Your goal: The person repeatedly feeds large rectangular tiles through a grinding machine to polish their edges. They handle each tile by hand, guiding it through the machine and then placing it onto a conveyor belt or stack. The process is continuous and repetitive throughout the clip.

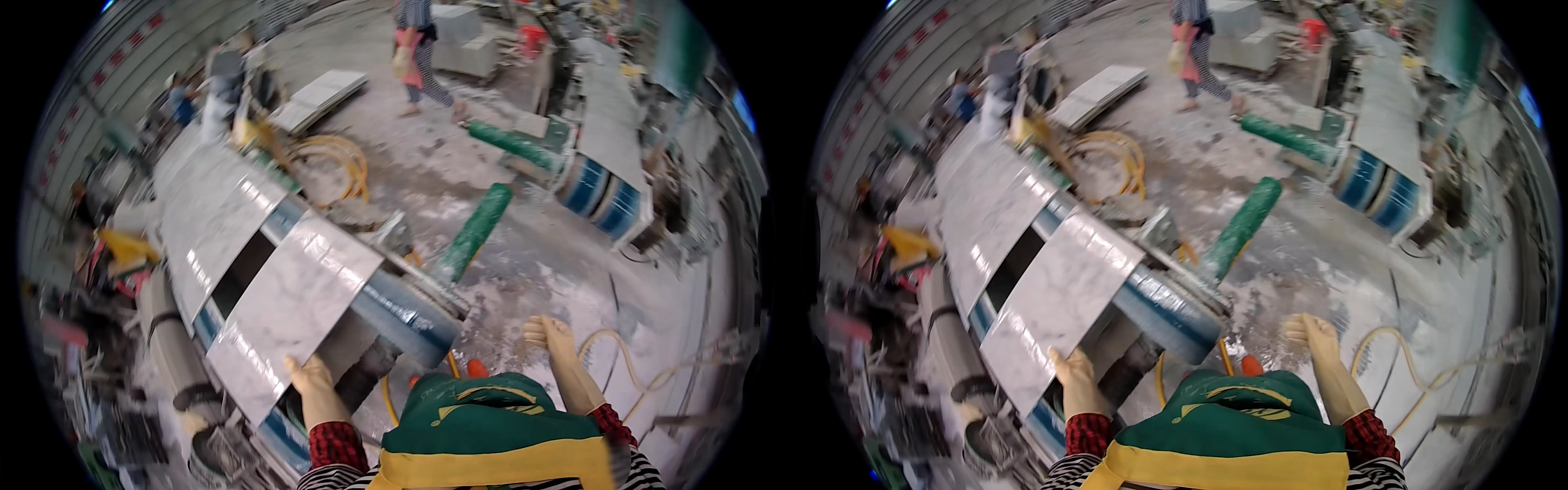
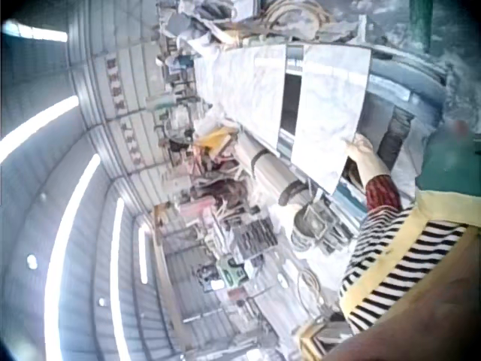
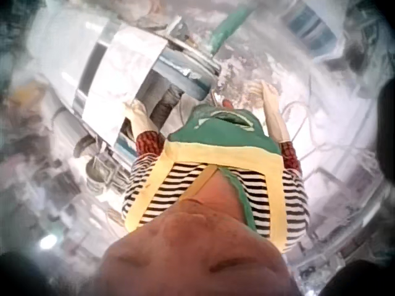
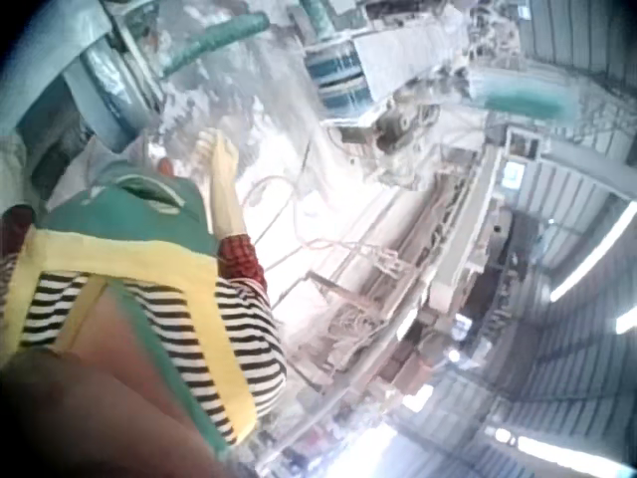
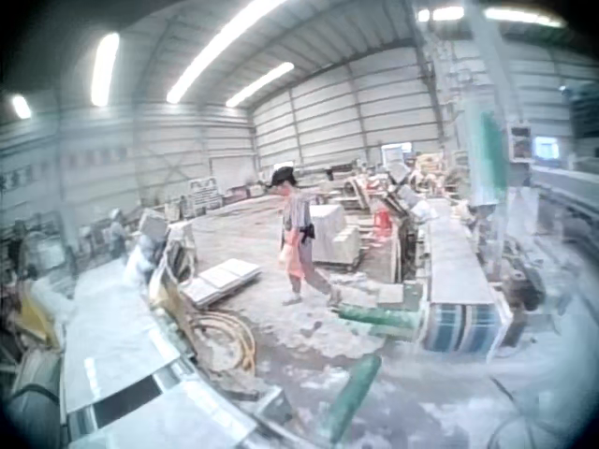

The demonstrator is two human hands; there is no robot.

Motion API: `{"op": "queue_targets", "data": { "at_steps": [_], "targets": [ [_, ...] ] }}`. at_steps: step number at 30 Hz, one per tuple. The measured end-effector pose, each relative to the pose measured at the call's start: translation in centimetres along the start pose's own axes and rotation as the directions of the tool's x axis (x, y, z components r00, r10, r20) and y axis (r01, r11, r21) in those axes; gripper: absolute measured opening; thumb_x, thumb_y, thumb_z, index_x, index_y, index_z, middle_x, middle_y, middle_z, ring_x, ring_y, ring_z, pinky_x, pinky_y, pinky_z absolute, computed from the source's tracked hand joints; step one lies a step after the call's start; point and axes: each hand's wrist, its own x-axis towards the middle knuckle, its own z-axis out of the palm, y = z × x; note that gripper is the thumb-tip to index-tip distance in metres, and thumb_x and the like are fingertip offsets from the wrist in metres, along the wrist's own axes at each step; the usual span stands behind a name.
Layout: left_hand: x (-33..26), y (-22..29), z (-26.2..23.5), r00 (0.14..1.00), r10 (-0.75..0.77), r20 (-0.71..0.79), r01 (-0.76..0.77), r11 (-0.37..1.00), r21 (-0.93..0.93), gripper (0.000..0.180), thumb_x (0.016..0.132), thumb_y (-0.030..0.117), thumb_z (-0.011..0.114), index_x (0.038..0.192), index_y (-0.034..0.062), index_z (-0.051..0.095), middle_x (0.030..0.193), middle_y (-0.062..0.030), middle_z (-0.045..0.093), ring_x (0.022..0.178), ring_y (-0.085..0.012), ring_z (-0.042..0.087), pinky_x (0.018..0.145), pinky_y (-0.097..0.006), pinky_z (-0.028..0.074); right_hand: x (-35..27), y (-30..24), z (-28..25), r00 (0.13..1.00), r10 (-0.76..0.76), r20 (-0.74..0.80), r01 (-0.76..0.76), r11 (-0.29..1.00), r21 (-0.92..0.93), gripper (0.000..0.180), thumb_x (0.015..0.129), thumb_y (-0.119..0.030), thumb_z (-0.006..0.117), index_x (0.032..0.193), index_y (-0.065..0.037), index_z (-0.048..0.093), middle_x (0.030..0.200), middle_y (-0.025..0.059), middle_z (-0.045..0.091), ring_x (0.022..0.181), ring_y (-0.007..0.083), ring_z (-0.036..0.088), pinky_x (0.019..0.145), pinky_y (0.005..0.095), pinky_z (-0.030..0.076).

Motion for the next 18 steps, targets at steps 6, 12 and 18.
{"op": "queue_targets", "data": {
  "at_steps": [6,12,18],
  "targets": [
    [-6.8,0.5,-5.9,0.991,0.043,0.127,-0.068,0.977,0.203,0.051,0.108,0.028,0.051,0.149,-0.0008,0.040,0.149,-0.0166,0.051,0.136,-0.0332,0.051,0.119,-0.048,0.043,2.4,-1.6,2.1,0.982,0.054,0.181,-0.045,0.998,-0.050,0.040,0.105,-0.031,0.058,0.122,0.005,0.063,0.107,0.0181,0.074,0.087,0.0217,0.074,0.081,0.0310,0.060],
    [-12.1,-0.2,-9.0,0.997,0.026,0.075,-0.041,0.980,0.195,0.051,0.108,0.028,0.049,0.148,-0.0027,0.041,0.149,-0.0174,0.051,0.135,-0.0343,0.052,0.115,-0.046,0.048,4.1,-2.3,4.7,0.959,0.116,0.259,-0.087,0.989,-0.119,0.041,0.106,-0.032,0.056,0.122,0.006,0.063,0.110,0.0184,0.074,0.089,0.0221,0.074,0.083,0.0309,0.060],
    [-19.0,3.5,-6.2,0.979,-0.164,-0.117,0.055,-0.341,0.939,0.060,0.098,0.037,0.066,0.143,0.0009,0.050,0.136,-0.0193,0.062,0.118,-0.0274,0.065,0.096,-0.036,0.055,6.9,-0.7,5.5,0.938,0.174,0.300,-0.168,0.985,-0.045,0.037,0.105,-0.028,0.059,0.119,0.006,0.064,0.108,0.0189,0.074,0.085,0.0225,0.074,0.078,0.0322,0.063]
  ]
}}
